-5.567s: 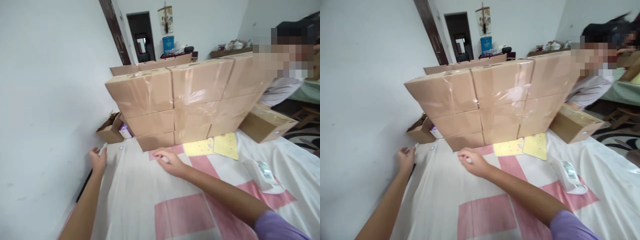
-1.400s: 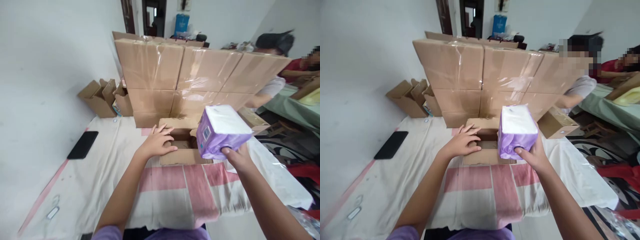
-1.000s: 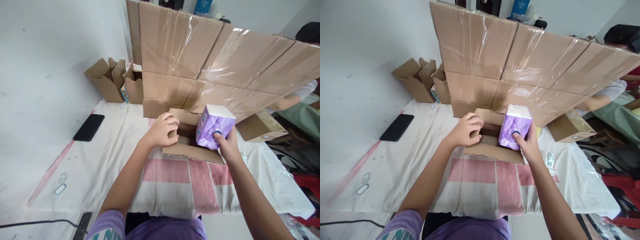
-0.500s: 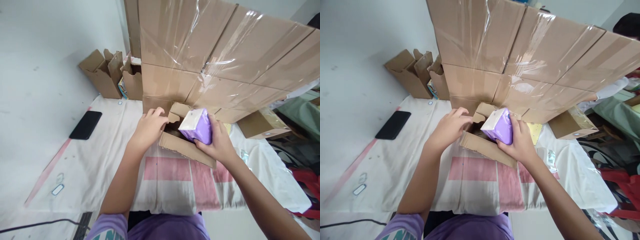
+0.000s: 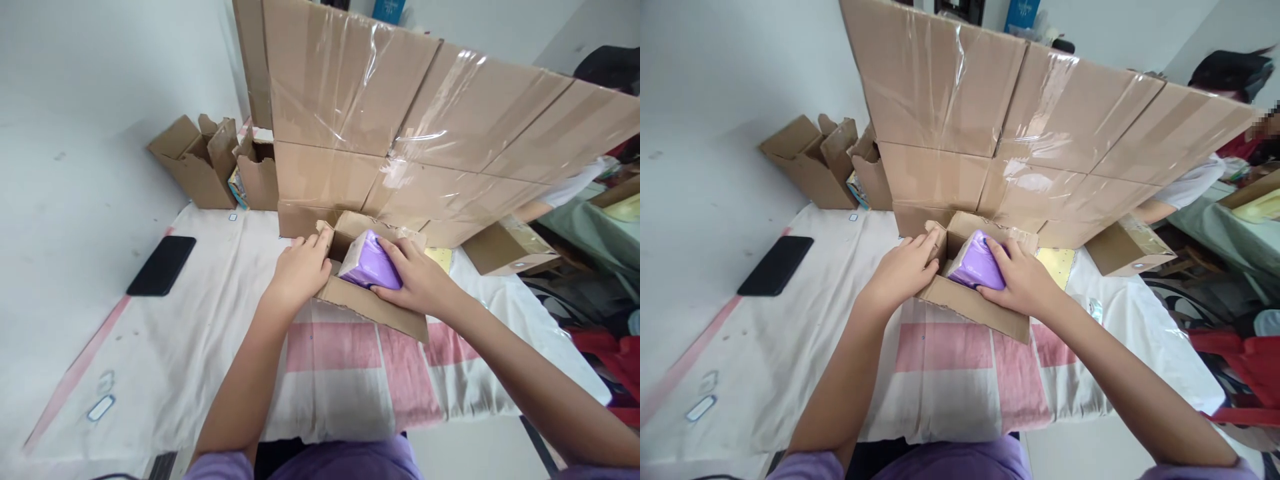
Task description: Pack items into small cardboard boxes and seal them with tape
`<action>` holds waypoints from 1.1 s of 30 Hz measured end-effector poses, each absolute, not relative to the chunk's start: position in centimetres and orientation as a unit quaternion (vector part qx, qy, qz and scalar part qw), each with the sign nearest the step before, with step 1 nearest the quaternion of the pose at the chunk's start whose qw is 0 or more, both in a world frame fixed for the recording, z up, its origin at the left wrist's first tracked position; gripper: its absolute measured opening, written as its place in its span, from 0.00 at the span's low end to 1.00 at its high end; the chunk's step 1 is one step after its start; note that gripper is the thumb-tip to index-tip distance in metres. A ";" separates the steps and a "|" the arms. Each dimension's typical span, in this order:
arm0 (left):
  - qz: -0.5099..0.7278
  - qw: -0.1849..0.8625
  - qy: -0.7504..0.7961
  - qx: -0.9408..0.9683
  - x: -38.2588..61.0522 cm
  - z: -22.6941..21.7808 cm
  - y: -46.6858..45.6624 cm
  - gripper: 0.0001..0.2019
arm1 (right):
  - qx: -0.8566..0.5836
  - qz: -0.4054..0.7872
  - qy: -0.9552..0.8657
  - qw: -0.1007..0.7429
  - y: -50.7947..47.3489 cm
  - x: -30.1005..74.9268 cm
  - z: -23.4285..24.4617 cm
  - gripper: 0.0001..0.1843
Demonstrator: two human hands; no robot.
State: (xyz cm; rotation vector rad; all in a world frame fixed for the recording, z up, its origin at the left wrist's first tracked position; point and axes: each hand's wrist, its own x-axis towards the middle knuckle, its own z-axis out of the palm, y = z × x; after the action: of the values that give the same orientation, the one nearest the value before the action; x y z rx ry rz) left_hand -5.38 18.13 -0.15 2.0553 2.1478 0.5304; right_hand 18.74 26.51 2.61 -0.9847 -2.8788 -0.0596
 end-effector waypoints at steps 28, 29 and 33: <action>0.563 0.351 0.532 0.527 -7.3 -6.7 22.8 0.33 | -0.482 0.420 -0.657 0.400 26.0 23.6 -5.2 0.25; 0.573 0.389 0.508 0.512 -7.2 -7.1 22.9 0.34 | -0.471 0.422 -0.662 0.402 26.5 23.6 -5.2 0.25; 0.632 0.392 0.439 0.504 -7.4 -7.9 22.9 0.30 | -0.403 0.365 -0.735 0.404 27.3 24.2 -5.1 0.24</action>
State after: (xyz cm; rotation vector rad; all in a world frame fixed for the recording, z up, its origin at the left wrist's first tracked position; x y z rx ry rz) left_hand -7.35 22.93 -7.93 1.2810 1.1146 1.6041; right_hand 24.15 27.34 -5.15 -1.0183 -1.8565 0.9217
